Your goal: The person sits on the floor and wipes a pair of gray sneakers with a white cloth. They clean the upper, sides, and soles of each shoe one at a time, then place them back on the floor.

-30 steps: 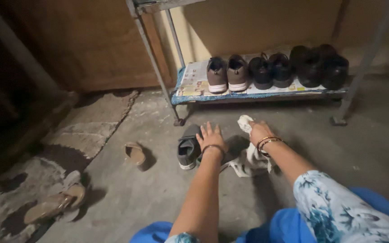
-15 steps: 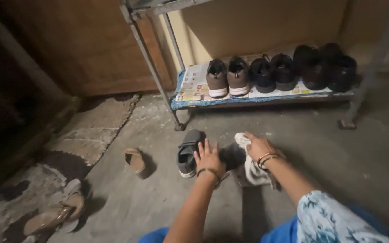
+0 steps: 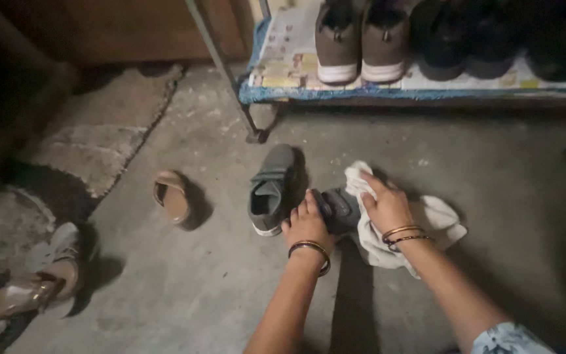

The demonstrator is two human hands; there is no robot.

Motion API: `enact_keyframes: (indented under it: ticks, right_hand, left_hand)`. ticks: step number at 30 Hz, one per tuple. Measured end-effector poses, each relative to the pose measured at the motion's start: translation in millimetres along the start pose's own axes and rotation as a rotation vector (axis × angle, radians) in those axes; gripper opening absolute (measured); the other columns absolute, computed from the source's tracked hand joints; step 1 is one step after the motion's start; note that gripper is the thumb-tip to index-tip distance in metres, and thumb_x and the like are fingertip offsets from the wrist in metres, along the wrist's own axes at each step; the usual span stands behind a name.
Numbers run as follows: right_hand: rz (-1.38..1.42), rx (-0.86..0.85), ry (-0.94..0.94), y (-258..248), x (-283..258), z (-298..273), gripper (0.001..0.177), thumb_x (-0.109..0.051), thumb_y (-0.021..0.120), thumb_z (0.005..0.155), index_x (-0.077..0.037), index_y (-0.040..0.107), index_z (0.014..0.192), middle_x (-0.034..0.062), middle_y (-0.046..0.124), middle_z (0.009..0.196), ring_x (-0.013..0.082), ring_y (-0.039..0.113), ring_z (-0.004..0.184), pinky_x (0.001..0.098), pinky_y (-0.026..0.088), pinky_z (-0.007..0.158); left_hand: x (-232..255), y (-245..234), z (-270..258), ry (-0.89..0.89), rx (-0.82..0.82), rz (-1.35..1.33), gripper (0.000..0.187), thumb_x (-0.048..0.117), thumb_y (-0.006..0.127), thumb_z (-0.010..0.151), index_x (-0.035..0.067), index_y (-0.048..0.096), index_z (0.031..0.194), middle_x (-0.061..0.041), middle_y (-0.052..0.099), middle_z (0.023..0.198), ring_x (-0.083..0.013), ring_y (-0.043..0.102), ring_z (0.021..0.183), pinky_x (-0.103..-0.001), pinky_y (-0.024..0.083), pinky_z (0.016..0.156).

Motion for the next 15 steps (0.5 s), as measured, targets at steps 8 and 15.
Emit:
enact_keyframes:
  ticks: [8, 15]
  right_hand:
    - [-0.410, -0.123, -0.269, 35, 7, 0, 0.058, -0.009, 0.063, 0.085, -0.035, 0.064, 0.137, 0.0103, 0.056, 0.142, 0.0330, 0.052, 0.128, 0.0424, 0.042, 0.109]
    - [-0.309, -0.055, 0.135, -22, 53, 15, 0.067, -0.009, 0.068, 0.081, -0.026, 0.058, 0.145, 0.0195, 0.051, 0.144, 0.0395, 0.058, 0.117, 0.0441, 0.049, 0.099]
  left_hand:
    - [5, -5, -18, -0.011, -0.096, 0.081, 0.135, 0.049, 0.091, 0.070, 0.012, -0.001, 0.162, -0.015, 0.038, 0.154, -0.0331, 0.039, 0.142, -0.055, 0.032, 0.112]
    - [-17, -8, -6, 0.013, -0.319, -0.124, 0.124, 0.061, 0.087, 0.068, 0.004, 0.019, 0.155, -0.021, 0.049, 0.145, -0.0337, 0.047, 0.136, -0.041, 0.036, 0.113]
Point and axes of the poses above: each hand's wrist, its own z-axis towards the middle knuckle, its own y-axis out of the palm, x = y × z, the point moved 5 cm from there along z, towards the middle knuckle
